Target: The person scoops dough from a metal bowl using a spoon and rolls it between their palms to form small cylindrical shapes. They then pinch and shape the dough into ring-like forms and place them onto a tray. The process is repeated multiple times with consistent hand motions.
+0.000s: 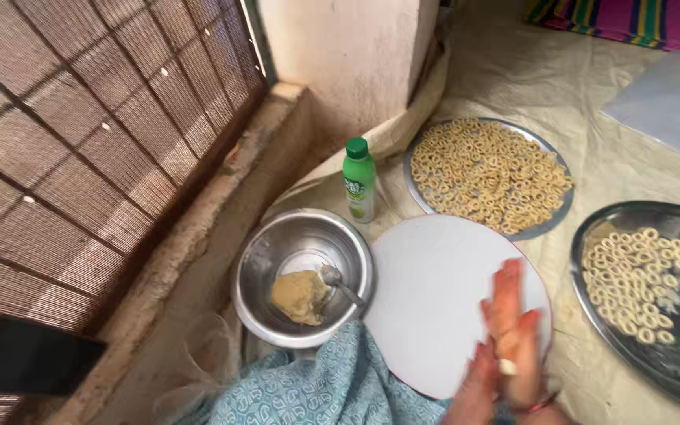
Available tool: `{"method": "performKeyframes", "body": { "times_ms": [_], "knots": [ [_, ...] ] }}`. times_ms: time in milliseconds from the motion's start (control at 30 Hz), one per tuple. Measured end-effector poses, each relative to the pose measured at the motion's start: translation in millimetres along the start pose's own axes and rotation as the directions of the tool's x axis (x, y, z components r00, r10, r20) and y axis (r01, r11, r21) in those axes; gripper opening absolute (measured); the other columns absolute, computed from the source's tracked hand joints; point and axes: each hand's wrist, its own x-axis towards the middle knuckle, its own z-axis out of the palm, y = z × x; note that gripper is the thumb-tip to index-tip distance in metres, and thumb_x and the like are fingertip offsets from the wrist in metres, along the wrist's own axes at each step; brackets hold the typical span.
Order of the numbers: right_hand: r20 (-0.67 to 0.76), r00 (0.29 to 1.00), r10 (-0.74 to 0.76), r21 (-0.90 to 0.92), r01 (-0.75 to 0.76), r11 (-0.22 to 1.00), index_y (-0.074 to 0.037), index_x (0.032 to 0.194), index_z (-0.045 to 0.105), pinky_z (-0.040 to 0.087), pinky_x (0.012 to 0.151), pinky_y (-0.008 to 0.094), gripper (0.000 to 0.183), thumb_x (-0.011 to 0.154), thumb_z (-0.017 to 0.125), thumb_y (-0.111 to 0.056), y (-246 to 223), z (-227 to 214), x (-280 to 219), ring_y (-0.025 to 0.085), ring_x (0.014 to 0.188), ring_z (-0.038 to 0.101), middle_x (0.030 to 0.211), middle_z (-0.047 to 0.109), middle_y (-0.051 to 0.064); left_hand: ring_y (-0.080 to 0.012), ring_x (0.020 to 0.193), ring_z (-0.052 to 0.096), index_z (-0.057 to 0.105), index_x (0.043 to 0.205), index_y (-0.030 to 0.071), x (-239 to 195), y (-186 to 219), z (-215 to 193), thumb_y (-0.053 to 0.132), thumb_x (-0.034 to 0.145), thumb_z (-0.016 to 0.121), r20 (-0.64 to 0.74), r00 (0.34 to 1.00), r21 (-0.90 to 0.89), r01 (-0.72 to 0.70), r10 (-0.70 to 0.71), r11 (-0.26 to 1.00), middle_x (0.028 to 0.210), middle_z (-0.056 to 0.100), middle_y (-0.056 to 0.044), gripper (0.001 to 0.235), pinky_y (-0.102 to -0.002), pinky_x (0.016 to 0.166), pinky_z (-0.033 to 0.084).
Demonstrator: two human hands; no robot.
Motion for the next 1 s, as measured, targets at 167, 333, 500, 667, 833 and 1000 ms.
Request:
{"method": "performKeyframes", "body": {
  "times_ms": [167,333,500,667,833,1000],
  "knots": [
    [-0.007,0.999,-0.038,-0.058,0.038,0.998,-0.009,0.166,0.003,0.010,0.125,0.044,0.090,0.100,0.017,-0.069,17.6,10.9,-13.3,0.027,0.161,0.005,0.176,0.001,0.007,-0.0232,0.161,0.007,0.004,0.167,0.010,3.3,-2.5,-8.5,0.058,0.102,0.024,-0.063,0.992,-0.034,0.103,-0.105,0.994,0.177,0.004,-0.010,0.083,-0.041,0.121,0.022],
    [0.427,0.871,-0.241,-0.197,0.350,0.916,-0.007,0.166,0.002,0.007,0.128,0.045,0.089,0.103,0.017,-0.068,62.4,85.8,-57.5,0.028,0.163,0.002,0.177,-0.001,0.010,-0.0205,0.160,0.007,0.004,0.166,0.011,48.3,40.0,-93.5,0.058,0.101,0.022,-0.257,0.966,-0.069,0.017,-0.034,0.997,0.177,0.004,-0.008,0.083,-0.040,0.121,0.022],
    [0.329,0.914,-0.238,-0.190,0.311,0.931,-0.007,0.166,0.001,0.004,0.129,0.045,0.090,0.103,0.017,-0.069,31.9,57.4,-35.9,0.028,0.164,-0.001,0.177,-0.003,0.011,-0.0228,0.162,0.010,0.001,0.167,0.008,27.5,27.6,-54.7,0.064,0.101,0.020,-0.126,0.989,-0.084,0.062,-0.072,0.995,0.176,0.007,-0.011,0.088,-0.039,0.128,0.011],
    [0.010,0.994,-0.107,-0.137,0.107,0.985,-0.011,0.163,-0.004,0.005,0.125,0.045,0.098,0.093,0.016,-0.077,-13.6,4.4,-6.1,0.022,0.161,-0.003,0.175,-0.005,0.004,-0.0234,0.162,0.008,0.000,0.166,0.007,-6.9,-30.8,26.2,0.070,0.099,0.020,0.034,0.993,-0.077,0.118,-0.116,0.990,0.176,0.005,-0.012,0.095,-0.039,0.129,0.008],
    [0.119,0.980,-0.160,-0.219,0.183,0.958,-0.011,0.163,-0.002,0.007,0.124,0.045,0.095,0.095,0.017,-0.075,10.9,40.3,-18.5,0.024,0.161,-0.004,0.175,-0.007,0.006,-0.0240,0.163,0.005,-0.001,0.166,0.006,13.3,-20.9,-3.6,0.077,0.096,0.020,-0.062,0.993,-0.127,0.095,-0.104,0.987,0.176,0.003,-0.012,0.102,-0.039,0.129,0.006],
    [0.374,0.894,-0.246,-0.246,0.351,0.903,-0.012,0.163,0.001,0.009,0.124,0.046,0.093,0.096,0.018,-0.073,51.3,100.1,-50.8,0.026,0.161,-0.004,0.175,-0.009,0.008,-0.0246,0.163,0.002,-0.001,0.165,0.005,48.8,30.2,-86.9,0.083,0.094,0.021,-0.232,0.972,-0.183,-0.090,0.046,0.979,0.177,0.001,-0.012,0.108,-0.039,0.130,0.003]
  ]
}}
